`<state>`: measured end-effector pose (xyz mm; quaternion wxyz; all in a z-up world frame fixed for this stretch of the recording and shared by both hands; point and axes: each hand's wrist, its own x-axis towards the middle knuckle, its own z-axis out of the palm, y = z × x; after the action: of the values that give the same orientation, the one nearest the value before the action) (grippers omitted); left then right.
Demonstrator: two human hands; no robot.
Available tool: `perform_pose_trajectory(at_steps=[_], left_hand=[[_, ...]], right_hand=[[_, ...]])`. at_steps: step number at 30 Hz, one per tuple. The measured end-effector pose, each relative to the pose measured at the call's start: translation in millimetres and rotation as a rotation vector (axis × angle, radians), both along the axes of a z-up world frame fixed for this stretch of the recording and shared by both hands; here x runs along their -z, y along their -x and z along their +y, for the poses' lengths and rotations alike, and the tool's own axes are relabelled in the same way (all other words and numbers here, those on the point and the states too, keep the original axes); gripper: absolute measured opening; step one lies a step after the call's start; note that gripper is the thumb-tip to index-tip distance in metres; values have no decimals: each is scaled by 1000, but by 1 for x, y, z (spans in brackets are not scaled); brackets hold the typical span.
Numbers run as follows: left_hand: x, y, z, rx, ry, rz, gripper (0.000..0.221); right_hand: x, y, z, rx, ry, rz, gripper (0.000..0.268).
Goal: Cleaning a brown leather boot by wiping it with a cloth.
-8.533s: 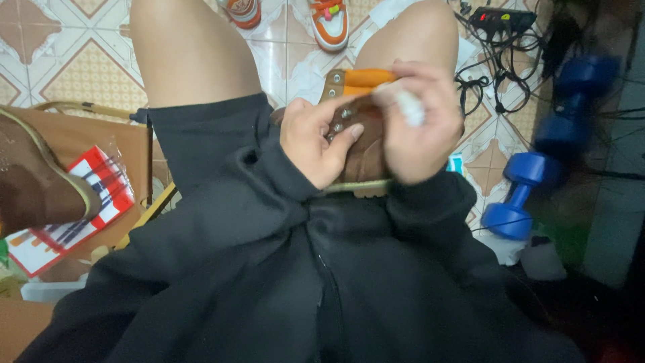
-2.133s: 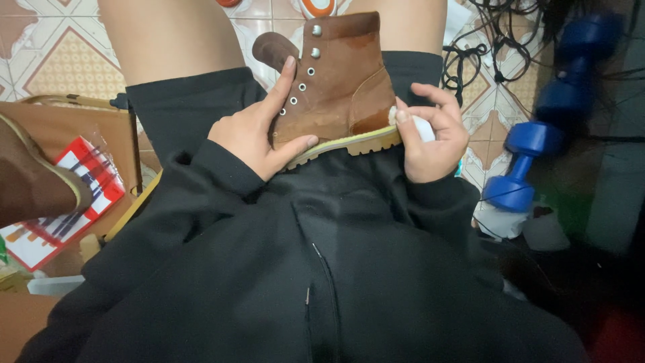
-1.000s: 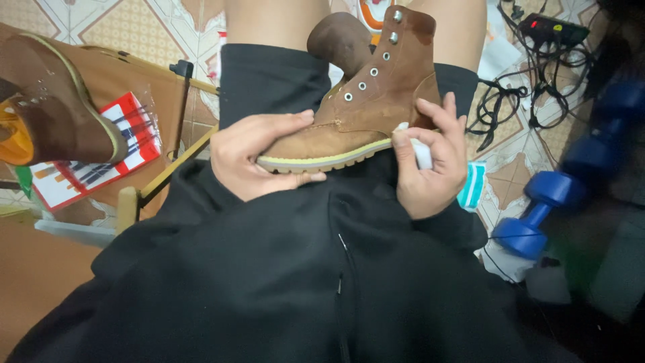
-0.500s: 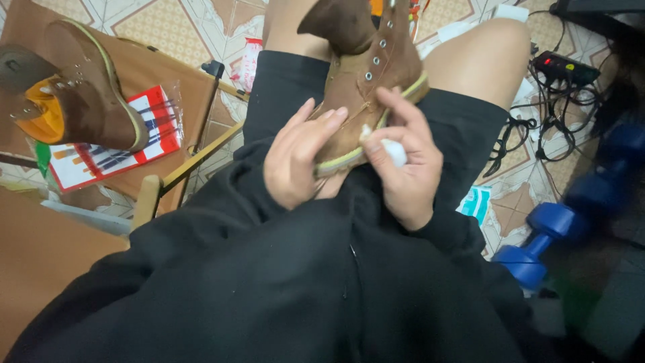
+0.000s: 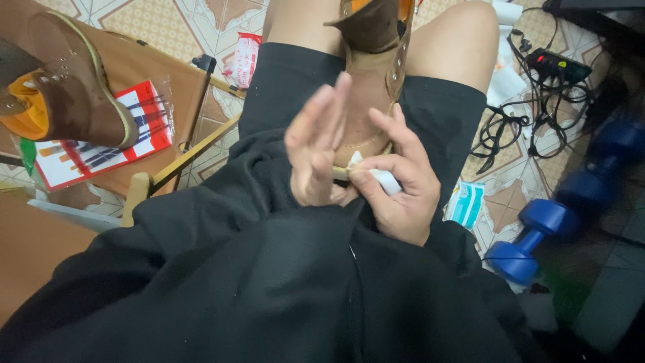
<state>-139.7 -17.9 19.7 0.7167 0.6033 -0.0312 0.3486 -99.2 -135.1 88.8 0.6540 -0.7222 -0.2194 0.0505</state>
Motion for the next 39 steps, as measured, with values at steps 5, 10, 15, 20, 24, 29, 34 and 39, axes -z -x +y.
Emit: perform_pose_trajectory(at_steps=[5,10,15,20,24,29,34,39], left_hand=[[10,-11,-16,305,424,-59,83],[18,-7,-20,357,521,-190,88],[30,-8,-18,445,286,-147,90],[48,-31,-22,555,369,-292,90],[44,-47,-18,699,243,-519,93],[33,-29,-24,318,-275,-730,89],[-2,-37,-22,110,215,-273,75],[13,-53,-14,-70,56,-199,81]], right_hand=[[40,-18,-25,125,-86,71,9],[12,-5,-13,27,-186,50,8],[22,-19,-22,25,-27,15,5],[11,-18,-27,142,-21,199,3],[13,-15,-36,-59,95,-186,8],[55,-29,-63,275,200,-31,4],[77,-21,-77,313,-70,242,14],[65,-23,-73,170,247,307,40]])
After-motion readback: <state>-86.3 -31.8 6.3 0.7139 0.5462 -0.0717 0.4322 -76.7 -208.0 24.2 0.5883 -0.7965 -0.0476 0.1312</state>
